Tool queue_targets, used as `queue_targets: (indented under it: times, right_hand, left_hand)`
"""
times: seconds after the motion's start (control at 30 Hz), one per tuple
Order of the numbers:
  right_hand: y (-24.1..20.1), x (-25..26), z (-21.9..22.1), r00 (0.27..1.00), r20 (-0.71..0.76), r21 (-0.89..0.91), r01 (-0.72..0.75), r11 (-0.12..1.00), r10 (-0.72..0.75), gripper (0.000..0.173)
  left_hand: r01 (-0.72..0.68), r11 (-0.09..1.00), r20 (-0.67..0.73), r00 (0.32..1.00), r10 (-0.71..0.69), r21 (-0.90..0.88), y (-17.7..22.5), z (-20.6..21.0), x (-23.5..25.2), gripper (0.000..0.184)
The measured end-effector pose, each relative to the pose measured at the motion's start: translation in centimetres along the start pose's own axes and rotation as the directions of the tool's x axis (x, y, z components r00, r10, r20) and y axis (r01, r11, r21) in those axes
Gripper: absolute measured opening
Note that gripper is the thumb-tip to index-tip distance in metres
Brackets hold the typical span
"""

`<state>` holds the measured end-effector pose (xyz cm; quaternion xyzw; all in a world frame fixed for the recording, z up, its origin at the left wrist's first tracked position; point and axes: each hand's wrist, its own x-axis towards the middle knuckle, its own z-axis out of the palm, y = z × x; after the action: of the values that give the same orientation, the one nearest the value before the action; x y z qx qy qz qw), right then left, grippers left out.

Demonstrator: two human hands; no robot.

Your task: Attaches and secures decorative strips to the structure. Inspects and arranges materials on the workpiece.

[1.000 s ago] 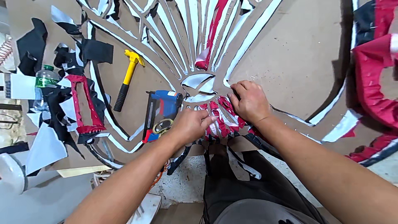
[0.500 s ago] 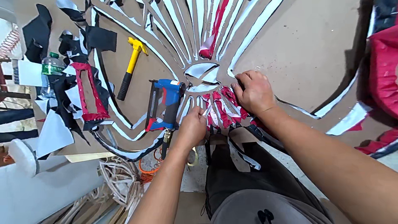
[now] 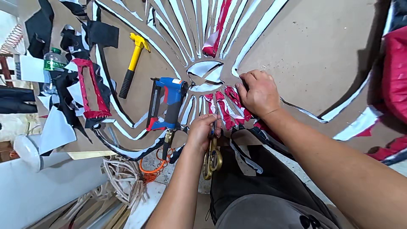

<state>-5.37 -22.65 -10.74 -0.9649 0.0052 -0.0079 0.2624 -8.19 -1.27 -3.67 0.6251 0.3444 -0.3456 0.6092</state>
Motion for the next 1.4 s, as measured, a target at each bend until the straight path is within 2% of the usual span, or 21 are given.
queue_targets:
  times: [0.2,0.37,0.47,0.53,0.6,0.7,0.8,0.93,1.03,1.1,1.17,1.23,1.27,1.3,1.37,1.4]
  right_hand:
    - [0.0,0.2,0.0,1.0,-0.001,0.011,-0.004,1.0,0.004,0.046]
    - [0.0,0.1,0.0,1.0,0.0,0.003,-0.005,1.0,0.005,0.047]
    - [0.1,0.1,-0.1,1.0,-0.002,0.004,-0.004,1.0,0.004,0.046]
    - [0.0,0.0,-0.1,1.0,0.0,0.015,0.0,1.0,0.0,0.046]
    - [0.1,0.2,0.0,1.0,-0.007,0.02,0.004,1.0,-0.004,0.045]
    - [0.5,0.1,0.0,1.0,0.003,0.015,0.001,1.0,-0.001,0.046]
    - [0.2,0.2,0.2,1.0,0.008,0.015,-0.001,1.0,0.001,0.046]
    - [0.2,0.1,0.0,1.0,0.005,0.006,-0.007,1.0,0.007,0.046]
    - [0.1,0.1,0.1,1.0,0.01,0.006,-0.005,1.0,0.005,0.045]
    - [0.1,0.0,0.2,1.0,0.008,0.001,-0.002,1.0,0.002,0.045]
    - [0.2,0.2,0.3,1.0,-0.005,0.0,0.009,1.0,-0.009,0.046]
    - [0.5,0.2,0.2,1.0,0.0,-0.01,0.006,1.0,-0.006,0.047]
    - [0.4,-0.1,0.1,1.0,0.012,-0.004,0.007,1.0,-0.007,0.047]
    - [0.1,-0.2,0.0,1.0,0.022,0.006,0.006,1.0,-0.006,0.046]
    - [0.0,0.5,-0.1,1.0,0.006,0.009,0.006,1.0,-0.006,0.047]
    - [-0.1,0.4,0.0,1.0,0.004,0.009,0.003,1.0,-0.003,0.047]
  left_hand:
    - [0.004,0.998,-0.053,0.999,-0.008,-0.067,0.6,-0.3,0.5,0.027]
    - [-0.174,0.963,-0.28,0.953,0.113,-0.205,-1.1,3.2,0.1,0.022]
    - [-0.215,0.938,-0.288,0.948,0.134,-0.273,-1.6,4.0,0.0,0.024]
    - [-0.221,0.944,-0.293,0.945,0.146,-0.245,-1.7,3.8,-0.2,0.022]
    - [-0.161,0.975,-0.241,0.963,0.122,-0.15,-1.3,2.9,-0.1,0.023]
    - [0.005,0.999,-0.108,0.994,-0.001,0.038,0.7,0.8,0.4,0.028]
    - [0.028,1.0,-0.119,0.993,-0.028,0.0,1.6,0.4,0.8,0.027]
    - [-0.091,0.982,-0.182,0.981,0.06,-0.166,0.0,2.1,1.0,0.026]
    - [-0.236,0.926,-0.159,0.968,0.196,-0.294,-2.1,2.5,1.2,0.028]
    - [-0.351,0.872,-0.175,0.935,0.308,-0.34,-3.0,2.6,1.1,0.03]
    - [-0.493,0.825,-0.218,0.868,0.445,-0.277,-1.6,0.8,0.6,0.03]
    - [-0.594,0.779,-0.291,0.796,0.532,-0.201,1.9,-1.9,-0.2,0.031]
    - [-0.577,0.807,-0.276,0.802,0.53,-0.127,3.1,-3.0,-1.3,0.029]
    - [-0.512,0.859,-0.221,0.84,0.495,-0.022,3.8,-3.4,-2.5,0.027]
    - [-0.301,0.934,-0.064,0.946,0.318,0.192,4.0,-2.3,-3.4,0.026]
    - [-0.199,0.946,-0.028,0.977,0.213,0.255,3.3,-1.3,-3.1,0.028]
